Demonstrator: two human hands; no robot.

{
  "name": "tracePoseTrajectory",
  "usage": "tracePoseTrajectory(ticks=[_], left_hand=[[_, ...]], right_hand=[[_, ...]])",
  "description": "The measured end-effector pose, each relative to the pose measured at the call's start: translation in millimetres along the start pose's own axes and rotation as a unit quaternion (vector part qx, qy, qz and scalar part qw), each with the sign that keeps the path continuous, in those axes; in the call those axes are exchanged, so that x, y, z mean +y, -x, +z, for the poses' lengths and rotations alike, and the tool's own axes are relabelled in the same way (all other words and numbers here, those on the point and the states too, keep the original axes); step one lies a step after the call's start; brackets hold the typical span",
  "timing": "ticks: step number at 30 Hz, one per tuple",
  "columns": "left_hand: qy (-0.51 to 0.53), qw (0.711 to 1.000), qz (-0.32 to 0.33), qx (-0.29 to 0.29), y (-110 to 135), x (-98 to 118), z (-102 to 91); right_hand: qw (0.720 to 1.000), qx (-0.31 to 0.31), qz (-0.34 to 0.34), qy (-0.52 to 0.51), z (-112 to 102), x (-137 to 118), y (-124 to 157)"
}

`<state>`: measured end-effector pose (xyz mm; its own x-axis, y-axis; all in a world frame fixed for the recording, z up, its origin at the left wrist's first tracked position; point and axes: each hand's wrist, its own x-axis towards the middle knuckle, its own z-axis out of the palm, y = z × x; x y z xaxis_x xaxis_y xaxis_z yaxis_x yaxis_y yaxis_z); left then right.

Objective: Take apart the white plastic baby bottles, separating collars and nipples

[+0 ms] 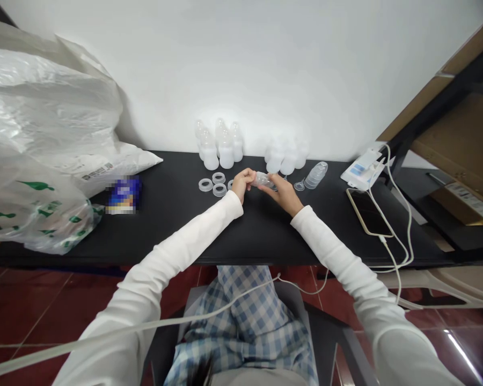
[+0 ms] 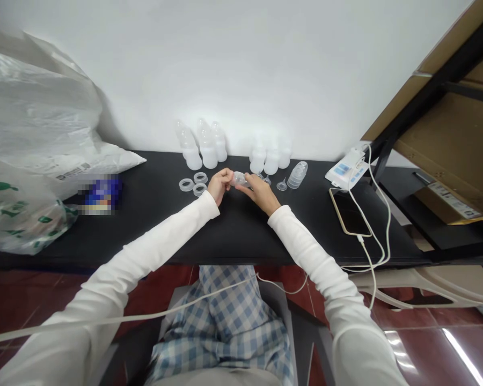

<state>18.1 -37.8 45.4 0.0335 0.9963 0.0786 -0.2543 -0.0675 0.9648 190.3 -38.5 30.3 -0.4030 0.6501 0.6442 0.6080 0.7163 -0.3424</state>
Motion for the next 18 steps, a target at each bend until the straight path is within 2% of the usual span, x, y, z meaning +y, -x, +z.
tracePoseTrajectory(ticks=[6, 9, 13, 18], left_hand=[[-0.025, 0.997, -0.079, 0.005, -7.5, -1.5, -10.4], [-0.034, 0.998, -0.057, 0.024, -8.5, -2.7, -12.6], [-0.005, 0.999, 0.002, 0.045, -9.2, -0.4, -13.2], [0.039, 0.996, 0.059, 0.053, -7.9, 3.8, -10.6]], right_hand=[[0.980, -0.108, -0.164, 0.045, -10.5, 3.6, -0.2], [0.968, -0.110, -0.218, 0.055, -13.8, -0.5, 0.4], [0.979, -0.026, -0.181, 0.094, -18.0, 3.5, -0.4], [0.983, 0.092, -0.053, 0.148, -33.5, 19.6, -1.9]])
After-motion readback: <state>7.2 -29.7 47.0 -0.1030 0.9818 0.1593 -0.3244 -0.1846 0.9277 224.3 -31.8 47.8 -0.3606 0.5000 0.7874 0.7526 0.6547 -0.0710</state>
